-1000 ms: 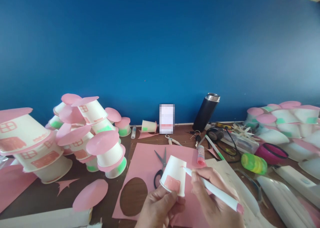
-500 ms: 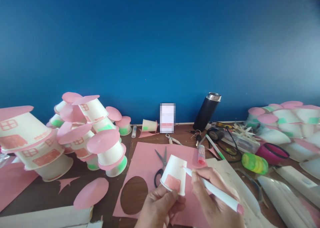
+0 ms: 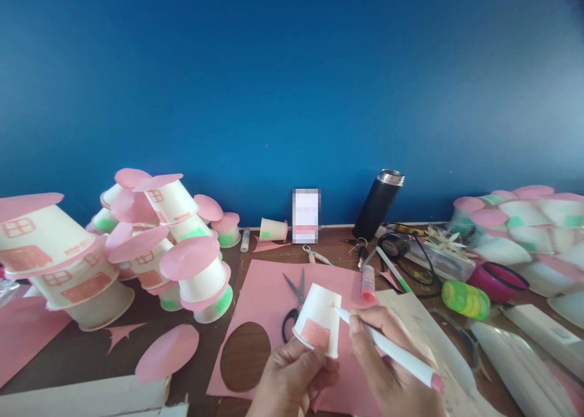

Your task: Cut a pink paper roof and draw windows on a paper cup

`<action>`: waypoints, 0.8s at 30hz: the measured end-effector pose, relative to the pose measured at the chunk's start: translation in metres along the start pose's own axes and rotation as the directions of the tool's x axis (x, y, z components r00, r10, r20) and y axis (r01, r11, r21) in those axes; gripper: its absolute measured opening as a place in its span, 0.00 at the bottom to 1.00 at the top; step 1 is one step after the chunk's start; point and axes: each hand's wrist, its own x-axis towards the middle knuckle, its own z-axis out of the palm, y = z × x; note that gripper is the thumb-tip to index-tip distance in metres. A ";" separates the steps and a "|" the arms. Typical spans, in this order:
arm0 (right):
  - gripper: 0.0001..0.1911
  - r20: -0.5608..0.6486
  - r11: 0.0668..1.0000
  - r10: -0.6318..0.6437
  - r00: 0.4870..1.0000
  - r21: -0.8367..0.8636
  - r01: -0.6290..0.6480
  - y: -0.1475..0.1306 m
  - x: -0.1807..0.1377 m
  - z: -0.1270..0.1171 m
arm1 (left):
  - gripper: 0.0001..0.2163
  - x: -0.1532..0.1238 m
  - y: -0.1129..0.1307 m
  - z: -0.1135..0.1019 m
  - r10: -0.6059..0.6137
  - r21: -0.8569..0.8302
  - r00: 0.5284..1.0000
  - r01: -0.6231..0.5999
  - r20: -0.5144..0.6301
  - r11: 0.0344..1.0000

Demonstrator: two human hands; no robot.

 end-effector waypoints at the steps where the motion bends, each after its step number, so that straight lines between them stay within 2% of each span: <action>1: 0.06 0.004 1.000 -0.006 1.000 -0.005 0.006 0.000 0.000 0.000 | 0.14 0.000 0.000 0.000 -0.002 -0.004 1.000 0.002 0.001 1.000; 9: 0.05 0.027 1.000 -0.019 0.999 -0.020 0.019 0.005 0.000 -0.001 | 0.15 0.001 -0.002 -0.001 0.010 0.003 1.000 -0.010 0.028 1.000; 24: 0.06 0.039 0.998 -0.047 0.998 -0.028 0.048 0.001 0.001 -0.001 | 0.15 0.001 -0.001 -0.002 -0.010 -0.001 1.000 0.010 0.008 1.000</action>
